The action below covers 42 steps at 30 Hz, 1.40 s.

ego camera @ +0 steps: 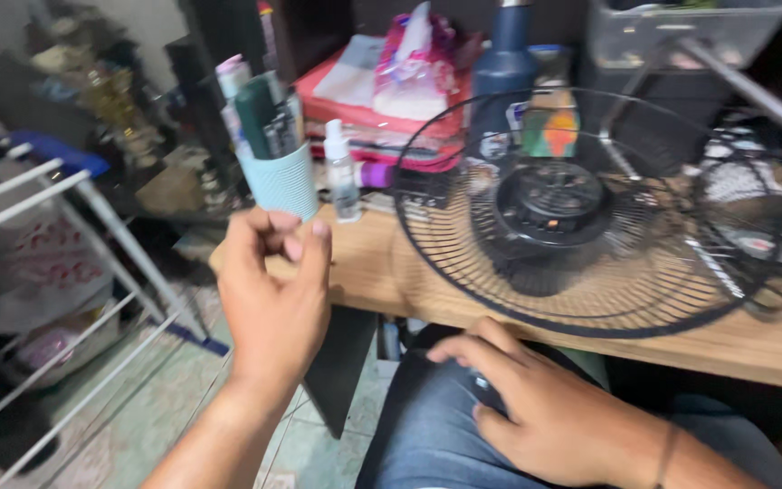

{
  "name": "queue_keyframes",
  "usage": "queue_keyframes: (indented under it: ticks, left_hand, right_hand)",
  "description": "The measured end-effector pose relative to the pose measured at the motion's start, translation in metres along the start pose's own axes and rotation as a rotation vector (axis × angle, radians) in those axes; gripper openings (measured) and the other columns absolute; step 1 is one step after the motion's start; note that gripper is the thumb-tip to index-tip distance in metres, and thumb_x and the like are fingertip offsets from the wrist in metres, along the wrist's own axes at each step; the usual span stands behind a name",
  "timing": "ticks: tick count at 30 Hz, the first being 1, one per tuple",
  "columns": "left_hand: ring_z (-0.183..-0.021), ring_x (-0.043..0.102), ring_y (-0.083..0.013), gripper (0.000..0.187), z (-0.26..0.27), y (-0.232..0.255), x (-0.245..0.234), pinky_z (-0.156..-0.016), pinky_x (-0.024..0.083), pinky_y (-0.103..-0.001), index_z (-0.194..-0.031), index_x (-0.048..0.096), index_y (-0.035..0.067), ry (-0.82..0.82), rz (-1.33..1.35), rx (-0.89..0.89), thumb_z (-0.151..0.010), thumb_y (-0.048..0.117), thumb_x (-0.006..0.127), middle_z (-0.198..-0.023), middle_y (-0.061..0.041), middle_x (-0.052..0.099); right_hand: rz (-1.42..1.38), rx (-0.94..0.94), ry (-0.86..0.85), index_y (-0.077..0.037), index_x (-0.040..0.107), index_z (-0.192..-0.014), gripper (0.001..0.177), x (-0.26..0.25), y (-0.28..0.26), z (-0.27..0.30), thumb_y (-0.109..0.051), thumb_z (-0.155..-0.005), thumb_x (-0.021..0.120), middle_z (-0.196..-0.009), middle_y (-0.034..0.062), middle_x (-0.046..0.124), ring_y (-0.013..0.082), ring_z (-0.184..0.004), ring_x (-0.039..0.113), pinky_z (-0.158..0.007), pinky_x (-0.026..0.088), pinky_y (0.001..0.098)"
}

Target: The person disassembles a small electric fan using a multi-tool. They remove the front grille, unscrew the central hub, and separate the fan blades from the motor housing. The components are placed on the desk.

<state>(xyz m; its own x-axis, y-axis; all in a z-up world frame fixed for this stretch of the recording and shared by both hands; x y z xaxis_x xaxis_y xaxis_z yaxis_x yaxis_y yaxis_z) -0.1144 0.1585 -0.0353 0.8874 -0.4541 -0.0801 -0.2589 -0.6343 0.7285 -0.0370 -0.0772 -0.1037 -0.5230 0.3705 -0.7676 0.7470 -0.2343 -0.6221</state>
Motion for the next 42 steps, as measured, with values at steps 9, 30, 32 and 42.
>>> queue_keyframes:
  ticks: [9, 30, 32, 42]
  left_hand:
    - [-0.084, 0.069, -0.009, 0.019, -0.03, 0.1, 0.101, -0.076, 0.056, -0.024, -0.106, 0.062, 0.002, -0.488, 0.196, 0.386, -0.089, 0.004, 0.072, -0.092, -0.003, 0.071]
    - [-0.102, 0.073, -0.0276, 0.12, -0.025, 0.089, 0.14, -0.089, 0.054, -0.036, -0.147, 0.032, -0.003, -0.818, -0.319, 0.013, -0.049, 0.019, 0.099, -0.098, -0.011, 0.078]
    - [-0.104, 0.073, -0.0266, 0.121, -0.025, 0.088, 0.138, -0.091, 0.053, -0.035, -0.147, 0.033, -0.002, -0.812, -0.313, -0.006, -0.048, 0.019, 0.099, -0.099, -0.011, 0.078]
    - [-0.108, 0.072, -0.0251, 0.114, -0.022, 0.089, 0.135, -0.092, 0.053, -0.036, -0.145, 0.035, -0.003, -0.822, -0.32, 0.024, -0.052, 0.02, 0.098, -0.101, -0.01, 0.079]
  right_hand:
    - [0.297, 0.493, 0.615, -0.014, 0.074, -0.114, 0.035, -0.093, 0.06, 0.15, -0.03, -0.084, 0.084, -0.105, 0.0088, 0.065, 0.0232, -0.095, 0.064, -0.083, 0.055, 0.0343]
    - [0.197, -0.093, 0.734, 0.004, 0.069, -0.111, 0.051, -0.226, -0.045, -0.062, -0.033, -0.084, 0.094, -0.089, 0.0063, 0.074, 0.0068, -0.074, 0.071, -0.062, 0.059, 0.0218]
    - [0.109, 0.073, 0.726, 0.001, 0.069, -0.115, 0.053, -0.22, -0.033, -0.073, -0.032, -0.079, 0.09, -0.084, 0.0082, 0.073, 0.0132, -0.062, 0.07, -0.052, 0.056, 0.0285]
    - [0.384, 0.0, 0.735, 0.003, 0.071, -0.119, 0.061, -0.202, -0.031, -0.072, -0.037, -0.076, 0.088, -0.089, 0.0209, 0.076, 0.023, -0.077, 0.078, -0.073, 0.059, 0.0347]
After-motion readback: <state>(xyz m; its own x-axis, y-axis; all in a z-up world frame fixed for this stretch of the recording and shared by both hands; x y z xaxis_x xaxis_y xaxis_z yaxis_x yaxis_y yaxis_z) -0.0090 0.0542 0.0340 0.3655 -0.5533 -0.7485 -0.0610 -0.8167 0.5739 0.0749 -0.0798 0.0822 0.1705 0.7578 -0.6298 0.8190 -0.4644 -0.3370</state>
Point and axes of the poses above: each hand's wrist, its own z-axis away from the middle knuckle, its own x-axis out of the palm, y = z × x, the point moved 6 cm from there along -z, towards the middle knuckle
